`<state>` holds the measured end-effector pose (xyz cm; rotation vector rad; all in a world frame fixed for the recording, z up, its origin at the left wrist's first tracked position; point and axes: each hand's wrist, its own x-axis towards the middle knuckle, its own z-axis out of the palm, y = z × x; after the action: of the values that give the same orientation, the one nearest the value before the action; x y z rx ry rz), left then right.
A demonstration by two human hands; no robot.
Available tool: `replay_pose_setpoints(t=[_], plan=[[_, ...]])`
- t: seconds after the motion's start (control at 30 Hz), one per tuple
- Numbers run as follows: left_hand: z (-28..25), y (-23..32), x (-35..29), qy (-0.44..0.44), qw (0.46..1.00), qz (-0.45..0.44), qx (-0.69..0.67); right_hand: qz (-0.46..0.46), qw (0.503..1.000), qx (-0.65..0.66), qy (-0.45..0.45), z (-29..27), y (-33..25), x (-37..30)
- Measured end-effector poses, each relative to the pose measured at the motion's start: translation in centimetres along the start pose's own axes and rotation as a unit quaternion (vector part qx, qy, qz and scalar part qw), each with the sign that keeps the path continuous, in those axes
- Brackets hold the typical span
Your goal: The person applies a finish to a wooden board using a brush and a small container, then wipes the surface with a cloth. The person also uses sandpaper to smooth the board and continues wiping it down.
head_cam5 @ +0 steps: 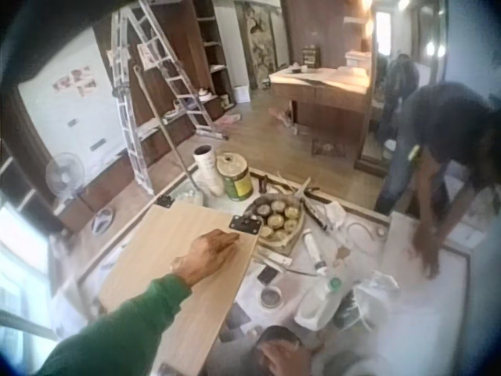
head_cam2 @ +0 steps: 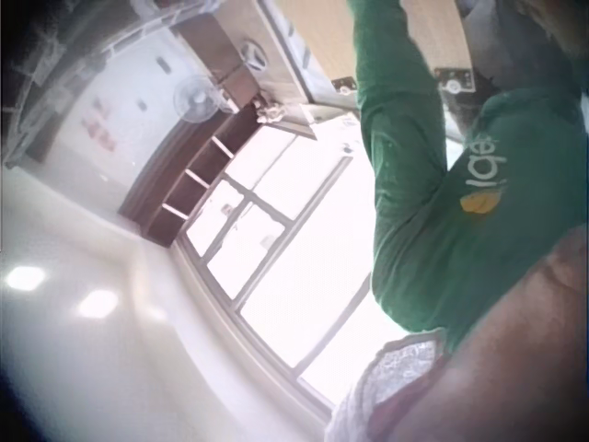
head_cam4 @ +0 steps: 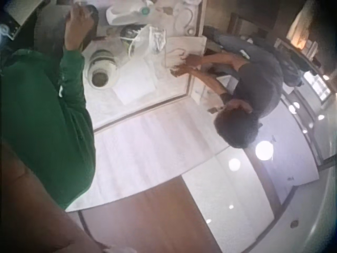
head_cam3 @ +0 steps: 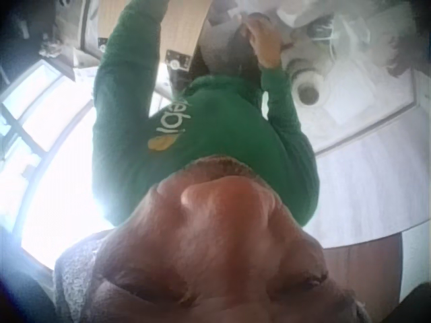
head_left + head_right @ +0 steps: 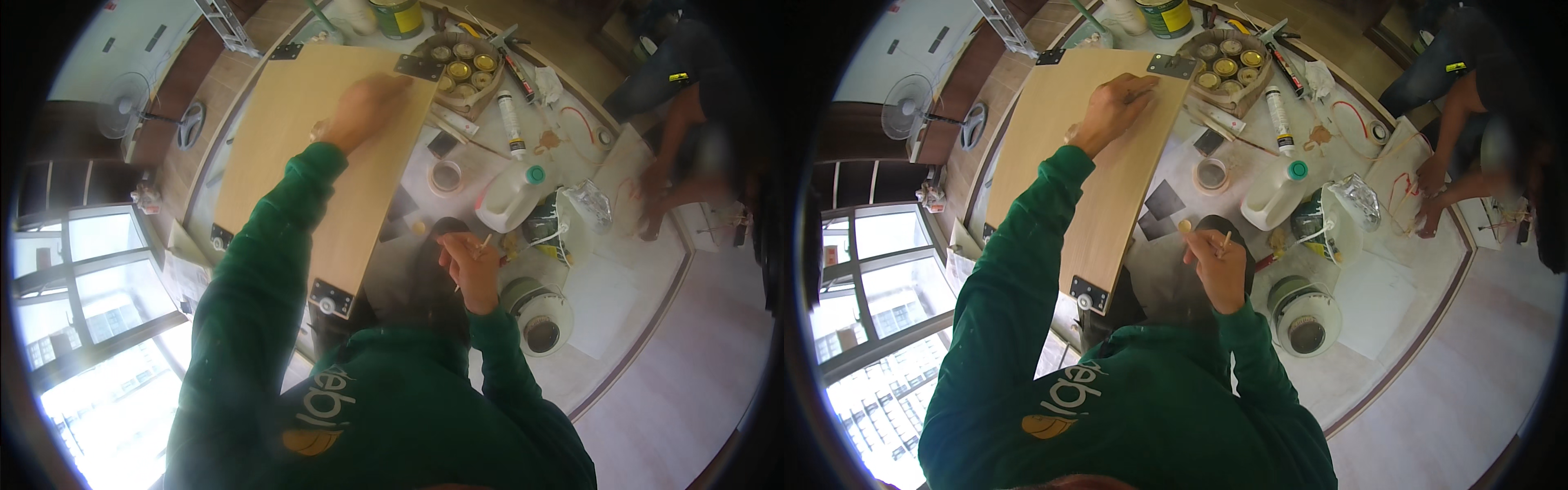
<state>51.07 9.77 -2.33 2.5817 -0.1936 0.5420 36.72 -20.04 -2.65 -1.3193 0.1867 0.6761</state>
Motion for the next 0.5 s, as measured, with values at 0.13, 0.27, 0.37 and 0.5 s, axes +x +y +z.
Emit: replay_pose_setpoints(t=[0.13,0.27,0.37,0.5], plan=[[2.0,-0.5,2.0,-0.008,0.999,0.029,0.032,0.006,1.0,0.002,0.023,-1.4,1.1,1.1],[2.8,-1.0,2.7,-0.019,0.996,0.063,0.065,0.021,0.999,0.002,0.028,-2.0,1.8,1.9],[2.7,-0.7,3.0,-0.046,0.99,0.089,0.096,0.02,0.999,0.001,0.03,-2.0,1.8,2.3],[2.2,-0.3,3.3,-0.08,0.978,0.13,0.142,0.02,0.999,0.006,0.029,-1.8,1.9,2.6]])
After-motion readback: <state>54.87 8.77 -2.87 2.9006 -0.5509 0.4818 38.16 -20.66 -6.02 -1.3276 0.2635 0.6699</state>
